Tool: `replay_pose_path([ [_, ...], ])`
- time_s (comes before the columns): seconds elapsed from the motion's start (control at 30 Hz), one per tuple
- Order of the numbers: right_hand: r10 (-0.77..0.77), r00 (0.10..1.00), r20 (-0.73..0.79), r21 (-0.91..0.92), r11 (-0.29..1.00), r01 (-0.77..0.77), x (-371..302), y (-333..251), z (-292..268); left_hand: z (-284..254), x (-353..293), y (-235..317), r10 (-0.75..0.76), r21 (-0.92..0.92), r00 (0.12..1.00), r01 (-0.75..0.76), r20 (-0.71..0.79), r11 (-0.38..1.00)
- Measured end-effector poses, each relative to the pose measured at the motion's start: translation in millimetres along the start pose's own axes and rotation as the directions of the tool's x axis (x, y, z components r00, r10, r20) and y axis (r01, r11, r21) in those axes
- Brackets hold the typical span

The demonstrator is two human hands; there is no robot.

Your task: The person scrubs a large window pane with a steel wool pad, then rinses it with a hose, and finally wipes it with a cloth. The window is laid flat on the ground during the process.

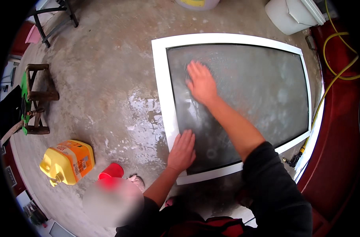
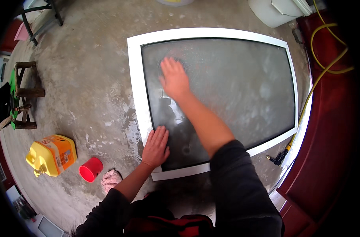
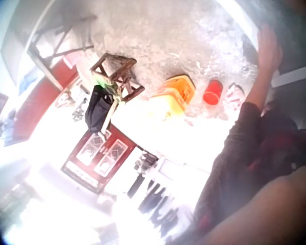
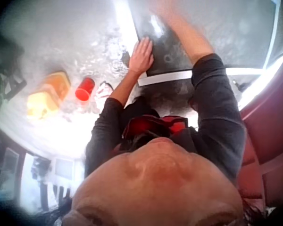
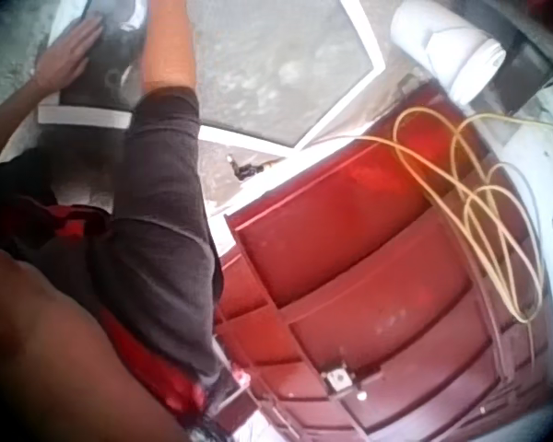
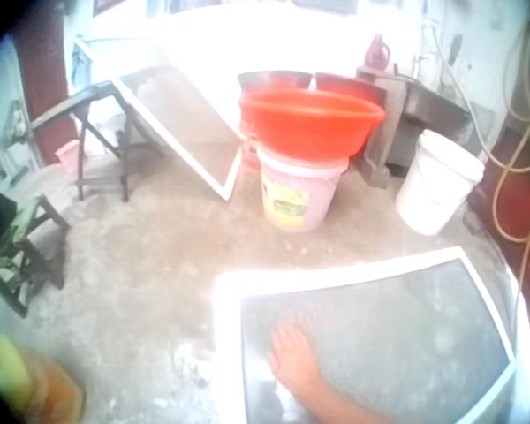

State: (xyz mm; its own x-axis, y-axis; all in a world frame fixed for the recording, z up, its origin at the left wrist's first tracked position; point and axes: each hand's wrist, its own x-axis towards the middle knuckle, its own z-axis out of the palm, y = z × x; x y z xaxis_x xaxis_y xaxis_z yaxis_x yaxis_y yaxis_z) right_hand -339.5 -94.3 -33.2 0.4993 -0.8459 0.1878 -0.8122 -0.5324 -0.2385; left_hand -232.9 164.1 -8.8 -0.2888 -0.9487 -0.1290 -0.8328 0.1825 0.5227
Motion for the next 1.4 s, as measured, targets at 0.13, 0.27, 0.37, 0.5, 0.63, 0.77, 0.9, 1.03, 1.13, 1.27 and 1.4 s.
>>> replay_pose_path([
  [0.13,-0.039,0.995,0.091,0.041,0.999,0.035,-32,48,-26,-3,-5,0,0.013,0.001,0.999,-0.013,-0.046,1.0],
  [0.27,0.258,0.959,-0.116,-0.162,0.948,-0.274,-58,45,-17,-1,-4,1,0.058,-0.024,0.994,-0.061,-0.091,0.998],
  [0.37,-0.048,0.997,0.055,0.044,0.998,0.045,-121,-23,-21,-6,-6,-3,0.053,-0.016,0.994,-0.055,-0.099,0.998],
  [0.5,-0.193,0.963,0.185,0.035,0.981,0.19,-162,-21,-52,4,-11,-8,0.081,-0.021,0.973,-0.087,-0.217,0.996],
  [0.63,-0.044,0.969,0.243,-0.057,0.997,0.059,-171,-19,-61,8,-27,-11,0.07,-0.061,0.978,-0.083,-0.197,0.995],
  [0.77,0.12,0.971,0.206,0.175,0.972,-0.158,-174,-5,-60,-17,-69,12,-0.079,-0.186,0.966,0.033,-0.248,0.982],
  [0.9,0.177,0.976,0.125,0.359,0.909,-0.21,-172,-38,-74,-14,-136,15,-0.36,-0.398,0.803,0.168,-0.475,0.902],
  [1.03,0.227,0.968,0.11,0.536,0.806,-0.25,-169,-65,-73,-21,-189,3,-0.556,-0.534,0.588,0.235,-0.587,0.812],
  [1.13,0.322,0.911,0.258,0.679,0.61,-0.408,-154,-92,-65,-50,-224,-9,-0.609,-0.547,0.518,0.288,-0.602,0.786],
  [1.27,0.184,0.712,0.678,0.725,-0.333,-0.603,-124,-171,-79,-111,-254,-36,-0.563,-0.463,0.345,0.332,-0.751,0.822],
  [1.4,-0.191,0.656,0.73,0.427,-0.622,-0.656,-89,-284,-97,-207,-260,-81,-0.258,-0.149,0.162,0.489,-0.953,0.859],
])
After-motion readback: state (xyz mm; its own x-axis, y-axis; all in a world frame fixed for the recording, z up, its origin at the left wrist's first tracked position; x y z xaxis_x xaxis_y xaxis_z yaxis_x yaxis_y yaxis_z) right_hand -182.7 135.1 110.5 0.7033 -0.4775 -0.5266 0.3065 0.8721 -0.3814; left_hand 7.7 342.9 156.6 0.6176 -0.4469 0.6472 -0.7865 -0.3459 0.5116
